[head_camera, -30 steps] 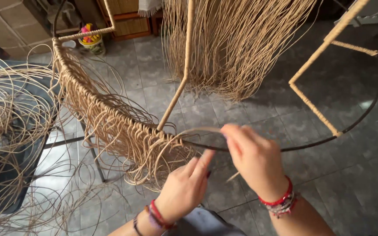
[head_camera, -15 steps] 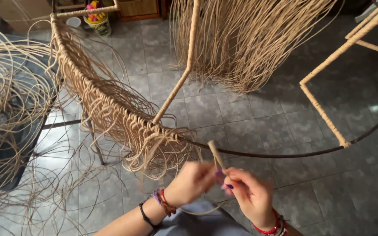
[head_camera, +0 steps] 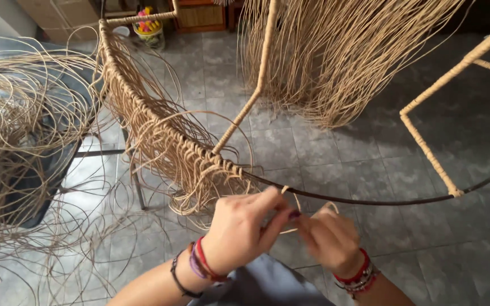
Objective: Weaving natural fiber strands onto a circular frame using a knotting technique
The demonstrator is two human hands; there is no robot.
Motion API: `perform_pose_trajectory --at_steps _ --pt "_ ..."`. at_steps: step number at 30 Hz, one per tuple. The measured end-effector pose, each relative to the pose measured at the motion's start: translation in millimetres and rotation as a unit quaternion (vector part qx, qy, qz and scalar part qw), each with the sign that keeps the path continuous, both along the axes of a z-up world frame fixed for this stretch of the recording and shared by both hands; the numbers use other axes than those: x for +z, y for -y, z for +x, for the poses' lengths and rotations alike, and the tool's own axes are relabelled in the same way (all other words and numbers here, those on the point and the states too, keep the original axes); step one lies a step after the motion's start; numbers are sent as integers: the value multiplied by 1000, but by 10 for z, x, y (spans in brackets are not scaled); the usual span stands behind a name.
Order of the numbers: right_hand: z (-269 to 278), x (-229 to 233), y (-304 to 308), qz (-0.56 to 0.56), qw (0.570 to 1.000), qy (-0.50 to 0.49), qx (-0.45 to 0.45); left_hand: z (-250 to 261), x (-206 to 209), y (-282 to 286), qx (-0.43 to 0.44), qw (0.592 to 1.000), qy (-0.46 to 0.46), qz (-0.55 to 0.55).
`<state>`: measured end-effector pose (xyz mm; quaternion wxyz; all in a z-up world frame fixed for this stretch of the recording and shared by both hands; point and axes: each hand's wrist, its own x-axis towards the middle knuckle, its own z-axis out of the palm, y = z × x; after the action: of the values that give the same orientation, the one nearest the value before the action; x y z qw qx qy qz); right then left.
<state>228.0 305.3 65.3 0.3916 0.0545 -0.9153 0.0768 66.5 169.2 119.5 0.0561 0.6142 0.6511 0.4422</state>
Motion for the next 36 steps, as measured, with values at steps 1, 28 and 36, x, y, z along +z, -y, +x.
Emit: perform_pose_trajectory --at_steps 1,28,36 --pt "67 -134 -11 -42 998 -34 -22 36 -18 -31 51 999 -12 -5" --pt "32 -91 -6 -355 932 63 -21 128 -838 266 -126 934 334 -26" --pt "12 -232 -43 -340 937 83 5 -293 -855 19 -338 846 401 -99"
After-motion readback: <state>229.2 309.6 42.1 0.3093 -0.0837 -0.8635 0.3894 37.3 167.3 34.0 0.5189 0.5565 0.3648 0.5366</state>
